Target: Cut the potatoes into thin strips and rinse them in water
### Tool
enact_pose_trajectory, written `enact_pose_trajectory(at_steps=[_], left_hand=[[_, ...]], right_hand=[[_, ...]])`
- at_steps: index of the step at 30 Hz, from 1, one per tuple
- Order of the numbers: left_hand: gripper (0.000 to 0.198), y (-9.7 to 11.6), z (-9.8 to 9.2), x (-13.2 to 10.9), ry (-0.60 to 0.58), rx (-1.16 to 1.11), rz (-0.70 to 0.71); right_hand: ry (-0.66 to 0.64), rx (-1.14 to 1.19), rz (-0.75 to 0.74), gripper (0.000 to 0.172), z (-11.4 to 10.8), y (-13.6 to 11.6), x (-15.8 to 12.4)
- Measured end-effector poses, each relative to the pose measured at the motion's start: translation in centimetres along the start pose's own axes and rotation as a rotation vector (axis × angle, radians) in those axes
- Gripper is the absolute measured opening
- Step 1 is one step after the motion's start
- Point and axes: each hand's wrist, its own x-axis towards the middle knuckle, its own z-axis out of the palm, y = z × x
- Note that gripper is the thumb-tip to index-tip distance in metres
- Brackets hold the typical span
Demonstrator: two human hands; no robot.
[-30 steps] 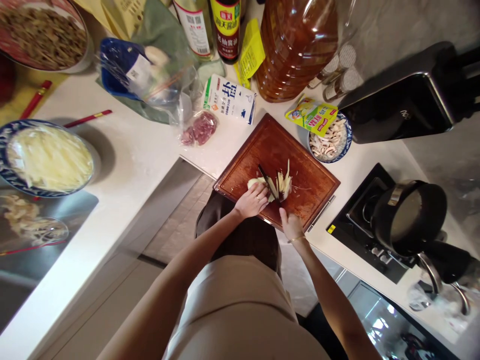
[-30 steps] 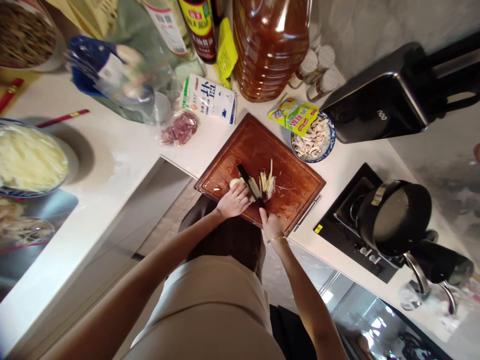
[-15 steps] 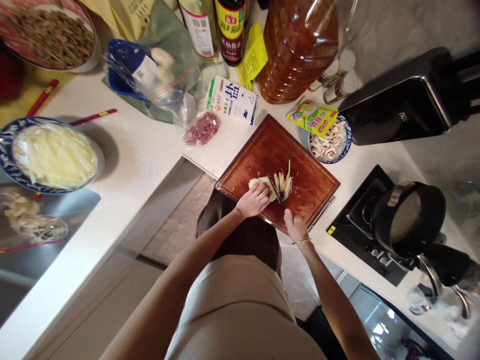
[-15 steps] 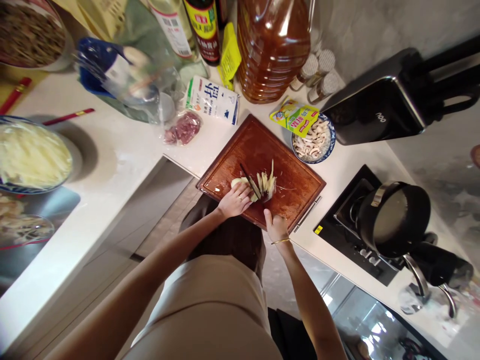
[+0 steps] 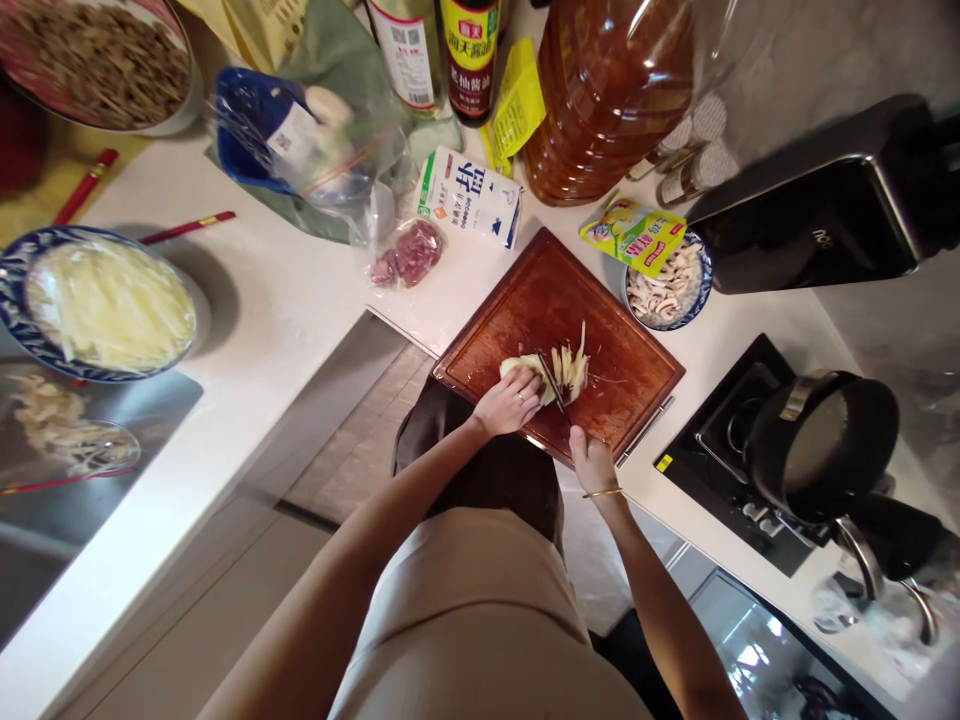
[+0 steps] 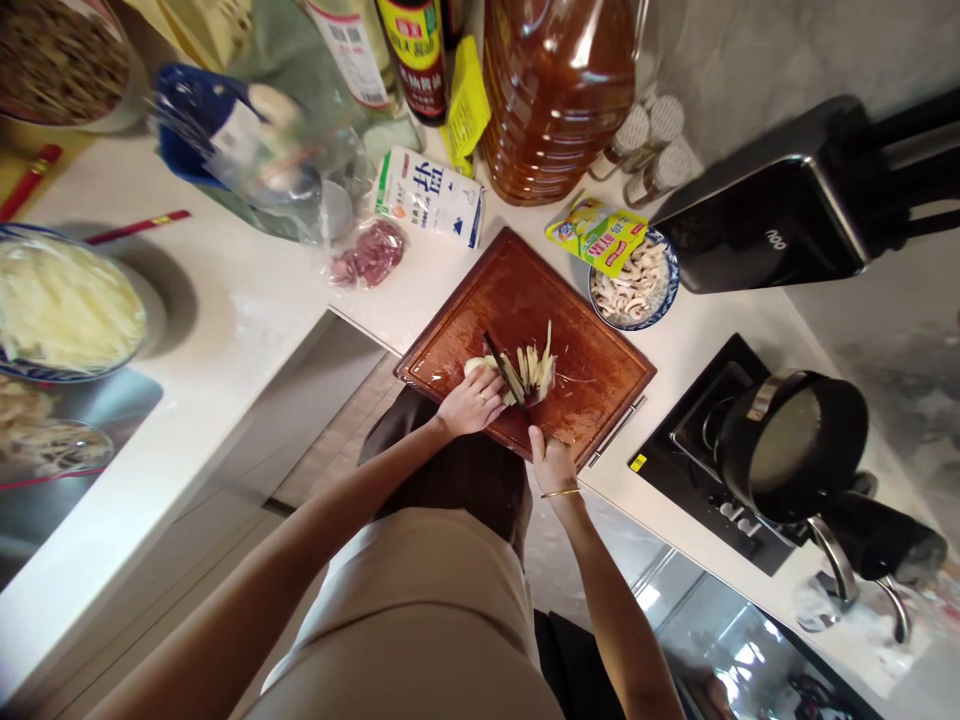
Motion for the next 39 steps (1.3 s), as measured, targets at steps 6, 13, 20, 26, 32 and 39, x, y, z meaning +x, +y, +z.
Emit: enact_pose_trajectory(at_steps=[6, 13, 20, 26, 32, 39], left_hand=[[0.028, 0.0, 0.2, -0.1, 0.024, 0.012, 0.012], [0.025, 0.0, 0.3, -0.1, -0.013, -0.025, -0.017], [0.036, 0.1, 0.1, -0.1, -0.092, -0.050, -0.033], [0.033, 0.0, 0.2, -0.2, -0.069, -0.067, -0.021], [0.033, 0.0, 0.2, -0.2, -0.054, -0.051, -0.026], [0.033, 0.0, 0.2, -0.2, -0.043, -0.057, -0.025]], right_hand=[[-0.016, -0.051, 0.017, 0.083, -0.1, 0.0, 0.0], [0.000, -0.053, 0.078, 0.071, 1.6, -0.7, 2.4], [0.024, 0.227, 0.032, 0.071, 0.9, 0.8, 1.5], [0.031, 0.137, -0.021, 0.069, 0.4, 1.1, 0.0], [-0.013, 0.132, -0.009, 0.070, -0.1, 0.8, -0.1], [-0.030, 0.168, 0.047, 0.067, 1.0, 0.0, 1.8]])
